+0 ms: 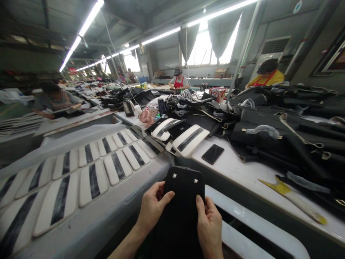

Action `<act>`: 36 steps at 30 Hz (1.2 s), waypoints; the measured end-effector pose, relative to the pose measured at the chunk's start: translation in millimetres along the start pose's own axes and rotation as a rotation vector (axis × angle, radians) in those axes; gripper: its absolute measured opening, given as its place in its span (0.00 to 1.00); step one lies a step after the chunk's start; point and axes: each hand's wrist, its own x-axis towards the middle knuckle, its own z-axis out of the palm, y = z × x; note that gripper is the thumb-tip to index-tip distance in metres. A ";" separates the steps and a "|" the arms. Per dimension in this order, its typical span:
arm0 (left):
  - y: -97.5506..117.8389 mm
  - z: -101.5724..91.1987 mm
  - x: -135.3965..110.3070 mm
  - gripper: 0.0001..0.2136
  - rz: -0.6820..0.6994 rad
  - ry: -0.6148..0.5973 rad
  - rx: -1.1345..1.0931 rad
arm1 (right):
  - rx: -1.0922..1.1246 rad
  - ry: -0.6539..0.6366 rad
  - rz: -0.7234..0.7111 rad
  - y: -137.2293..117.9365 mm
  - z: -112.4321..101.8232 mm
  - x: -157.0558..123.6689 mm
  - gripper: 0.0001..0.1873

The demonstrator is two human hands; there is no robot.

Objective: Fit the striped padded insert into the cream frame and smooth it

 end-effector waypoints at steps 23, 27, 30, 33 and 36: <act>-2.0 24.1 12.7 0.14 0.026 -0.086 -0.288 | -0.420 0.122 -0.182 -14.7 -11.7 -10.0 0.22; -10.4 37.7 8.3 0.22 -0.104 -0.156 -0.666 | -0.410 0.118 -0.201 -14.7 -8.3 -14.9 0.20; -10.2 38.1 6.7 0.31 -0.200 -0.330 -0.780 | -0.390 0.115 -0.219 -10.6 -5.7 -21.1 0.22; -8.3 34.6 7.1 0.34 -0.186 -0.389 -0.759 | -0.398 0.128 -0.236 -4.0 -4.7 -24.6 0.30; -5.7 34.0 8.3 0.36 -0.181 -0.395 -0.737 | -0.437 0.128 -0.213 -1.4 -5.6 -22.5 0.35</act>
